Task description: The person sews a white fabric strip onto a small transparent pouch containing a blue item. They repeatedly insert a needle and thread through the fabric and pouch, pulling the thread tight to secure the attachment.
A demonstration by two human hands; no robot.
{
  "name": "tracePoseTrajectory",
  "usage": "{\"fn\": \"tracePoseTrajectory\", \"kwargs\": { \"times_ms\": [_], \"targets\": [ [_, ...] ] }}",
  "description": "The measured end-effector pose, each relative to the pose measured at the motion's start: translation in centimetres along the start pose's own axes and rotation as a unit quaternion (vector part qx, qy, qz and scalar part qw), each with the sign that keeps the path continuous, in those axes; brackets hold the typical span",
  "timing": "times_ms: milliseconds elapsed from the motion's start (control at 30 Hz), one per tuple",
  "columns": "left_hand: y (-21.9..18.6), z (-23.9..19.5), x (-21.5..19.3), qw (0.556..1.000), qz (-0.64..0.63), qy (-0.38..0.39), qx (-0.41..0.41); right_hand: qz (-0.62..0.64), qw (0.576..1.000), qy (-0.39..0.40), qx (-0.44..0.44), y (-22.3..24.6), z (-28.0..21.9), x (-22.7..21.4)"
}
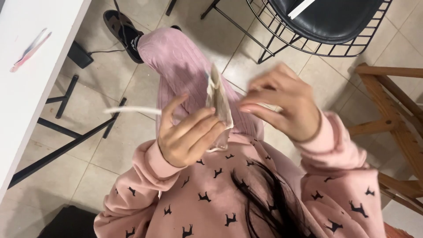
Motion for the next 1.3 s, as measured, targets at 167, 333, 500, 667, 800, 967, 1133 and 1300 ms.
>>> {"fn": "tracePoseTrajectory", "kwargs": {
  "times_ms": [167, 333, 500, 667, 800, 967, 1133, 1300],
  "targets": [
    [1.2, 1.3, -0.9, 0.998, -0.057, -0.015, -0.028, 0.134, 0.987, 0.087, 0.007, -0.2, 3.5, 2.1],
    [1.7, 1.4, -0.9, 0.993, -0.093, -0.002, -0.069, 0.175, 0.974, 0.147, -0.008, 0.2, 4.4, 2.1],
    [2.2, 0.5, -0.5, 0.988, -0.138, -0.01, -0.072, 0.262, 0.961, 0.086, 0.023, -5.0, 3.6, 0.8],
    [2.6, 0.5, -0.1, 0.978, -0.15, 0.062, -0.128, 0.434, 0.869, -0.23, 0.06, -11.5, 2.1, -11.2],
    [2.4, 0.8, -0.2, 0.974, -0.16, 0.084, -0.136, 0.406, 0.879, -0.238, 0.073, -13.3, 0.8, -12.1],
    [2.5, 1.4, -0.1, 0.973, -0.161, 0.106, -0.125, 0.319, 0.905, -0.272, 0.073, -14.2, 0.7, -13.6],
    [2.4, 0.9, 0.8, 0.974, -0.137, 0.116, -0.137, 0.079, 0.993, 0.02, -0.09, 0.4, 3.1, -1.5],
    [2.2, 1.1, 1.1, 0.97, -0.12, 0.148, -0.153, -0.104, 0.99, 0.075, -0.062, 5.0, 2.5, 1.4]
  ]
}}
Point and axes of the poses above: each hand's wrist, its own z-axis towards the middle knuckle, its own x-axis out of the palm, y = z × x, the point moved 7 cm from there along z, towards the middle knuckle, and after that the axes turned 6 degrees about y, right-handed, at the moved point
